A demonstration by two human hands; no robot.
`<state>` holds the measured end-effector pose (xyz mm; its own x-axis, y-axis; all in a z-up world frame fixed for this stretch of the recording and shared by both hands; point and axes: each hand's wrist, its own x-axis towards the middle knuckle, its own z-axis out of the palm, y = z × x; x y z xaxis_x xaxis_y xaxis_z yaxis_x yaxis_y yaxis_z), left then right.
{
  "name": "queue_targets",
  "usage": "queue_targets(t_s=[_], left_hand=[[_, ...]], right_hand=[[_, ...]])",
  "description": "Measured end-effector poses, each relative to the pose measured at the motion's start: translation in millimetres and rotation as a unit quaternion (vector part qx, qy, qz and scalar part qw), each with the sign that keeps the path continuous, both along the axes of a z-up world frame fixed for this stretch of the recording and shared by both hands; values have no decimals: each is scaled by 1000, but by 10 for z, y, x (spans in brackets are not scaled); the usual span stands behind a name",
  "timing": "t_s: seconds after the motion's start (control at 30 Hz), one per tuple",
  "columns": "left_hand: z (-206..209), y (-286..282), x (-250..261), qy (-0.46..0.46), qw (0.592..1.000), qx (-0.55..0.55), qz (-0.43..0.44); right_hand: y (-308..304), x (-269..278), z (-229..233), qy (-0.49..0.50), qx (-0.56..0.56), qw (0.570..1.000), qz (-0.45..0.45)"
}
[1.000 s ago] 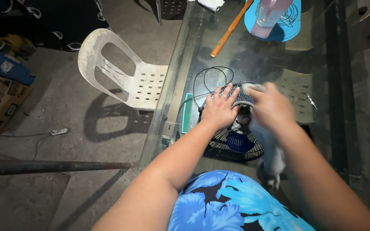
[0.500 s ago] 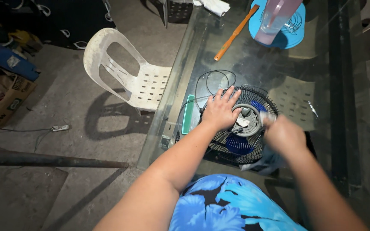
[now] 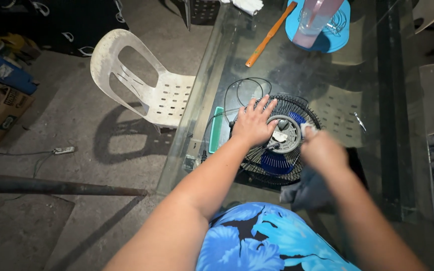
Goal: The person uses a screwdriver to loosen and remove screws from the front grille of a small electric fan. After removing the grille, they wipe the exposed fan blades and motor housing with a white cloth. The person does not reassemble the fan within the clip.
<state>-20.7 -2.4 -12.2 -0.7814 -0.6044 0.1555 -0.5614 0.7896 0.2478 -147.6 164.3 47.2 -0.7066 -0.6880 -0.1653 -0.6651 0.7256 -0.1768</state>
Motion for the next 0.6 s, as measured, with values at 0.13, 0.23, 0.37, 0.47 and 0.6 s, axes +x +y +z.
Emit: queue_targets(t_s=[0.13,0.23,0.37,0.47,0.6], left_hand=[[-17,1,4,-7,1000,6,2],[-15,7,-4,-11,1000,14,1],[-3,-16,-13,-16,1000,17,-1],[-6,-14,-4,-17,1000,17,-2],[-17,-8,-7,1,1000,5,0]], right_hand=[[194,254,-218,74,19,987,138],[310,162,-174,-15,147,971,188],[239,-85,-4,-44,26,993,110],[138,-49,-43,40,-62,995,67],[163,167,-206,69,43,987,136]])
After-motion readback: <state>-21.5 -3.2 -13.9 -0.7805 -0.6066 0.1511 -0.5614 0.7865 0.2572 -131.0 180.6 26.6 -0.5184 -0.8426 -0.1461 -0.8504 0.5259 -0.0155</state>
